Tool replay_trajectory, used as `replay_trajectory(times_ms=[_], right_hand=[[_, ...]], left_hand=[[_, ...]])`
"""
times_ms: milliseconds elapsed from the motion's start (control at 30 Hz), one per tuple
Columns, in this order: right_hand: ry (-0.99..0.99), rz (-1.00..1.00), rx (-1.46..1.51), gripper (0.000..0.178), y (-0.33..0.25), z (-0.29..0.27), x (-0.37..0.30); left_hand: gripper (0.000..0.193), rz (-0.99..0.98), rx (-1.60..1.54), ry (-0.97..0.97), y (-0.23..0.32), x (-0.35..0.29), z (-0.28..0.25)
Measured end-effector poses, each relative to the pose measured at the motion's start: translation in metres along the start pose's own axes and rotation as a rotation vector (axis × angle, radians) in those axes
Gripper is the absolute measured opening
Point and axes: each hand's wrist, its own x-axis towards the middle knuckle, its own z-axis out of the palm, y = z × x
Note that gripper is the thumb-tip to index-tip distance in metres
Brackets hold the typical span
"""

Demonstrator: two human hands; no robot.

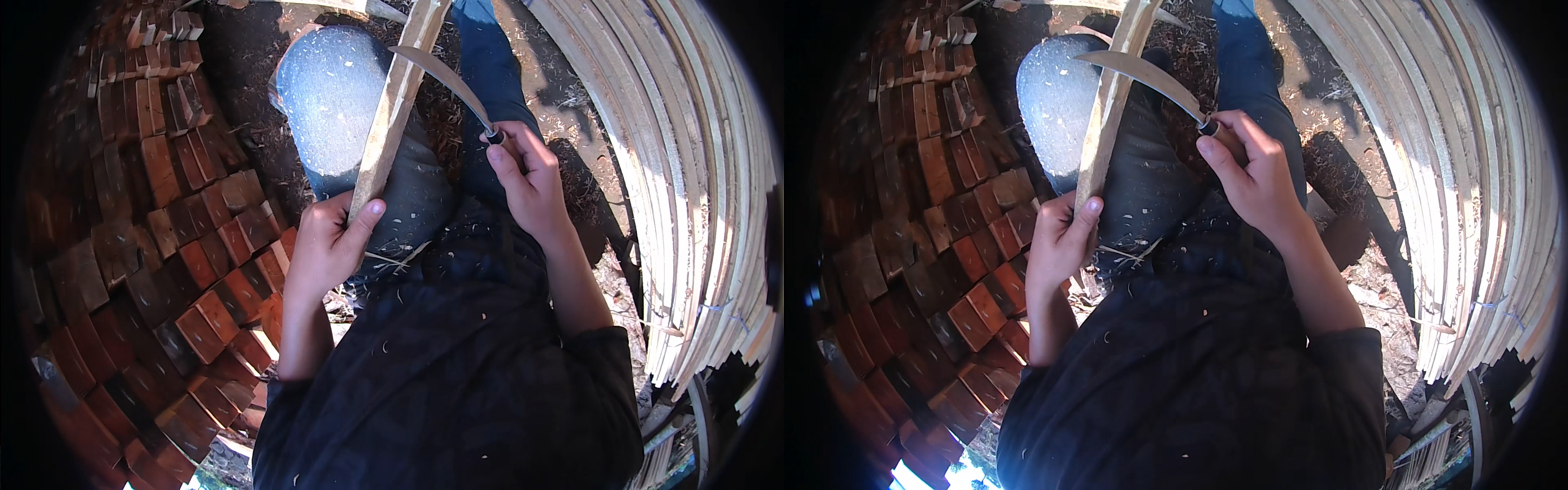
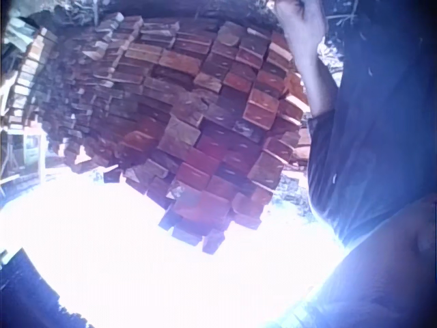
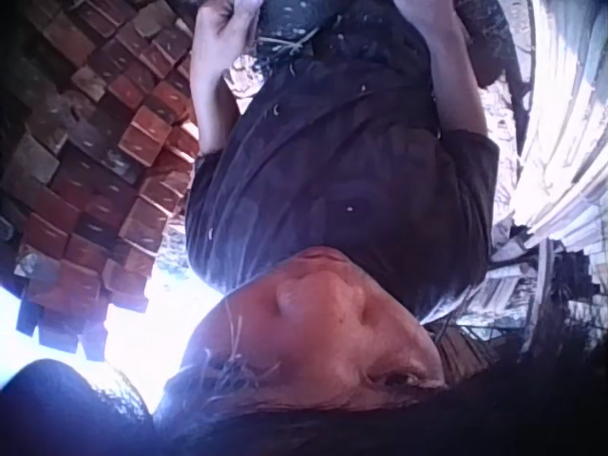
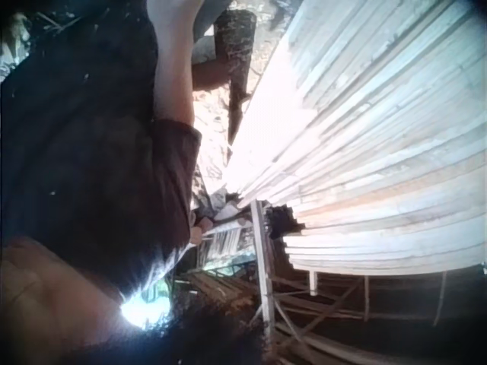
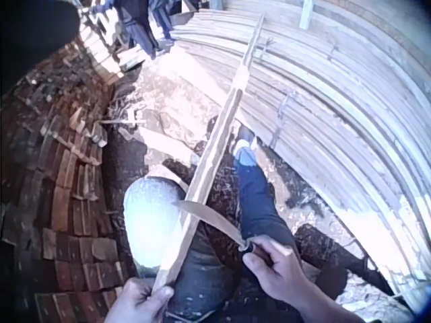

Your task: The person sits on the ground and uses a curved knife to shave thin strips from a long, thin piece of wood held against their leg. They repeatedly draw the knife along the wood to remove shavings.

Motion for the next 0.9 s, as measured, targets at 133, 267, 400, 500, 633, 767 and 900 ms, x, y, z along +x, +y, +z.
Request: replay_trajectory(times_ms=[133,267,400,500,633,767,900], right_hand=[[-0.017,0.031,0.109,0.020,0.003,0.009,0.011],[-0.056,0.117,0.155,0.020,0.005,0.014,0.021],[-0.024,0.102,0.177,0.023,0.009,0.017,0.024],[0.000,0.065,0.112,0.022,0.009,0.019,0.025],[0.040,-0.107,-0.172,0.021,-0.006,0.023,0.032],[0.063,-0.221,-0.372,0.025,-0.021,0.026,0.042],[0.083,-0.270,-0.603,0.032,-0.024,0.027,0.050]], left_hand=[[0.048,0.018,-0.560,-0.346,-0.033,0.017,-0.031],[0.052,0.027,-0.582,-0.521,-0.038,0.025,-0.051],[0.052,-0.006,-0.627,-0.569,-0.033,0.027,-0.055],[0.051,-0.036,-0.702,-0.552,-0.029,0.025,-0.051],[0.058,-0.044,-0.599,-0.397,-0.028,0.019,-0.042],[0.065,-0.014,-0.438,-0.241,-0.025,0.015,-0.033],[0.070,-0.098,-0.406,-0.187,-0.017,0.016,-0.032]])
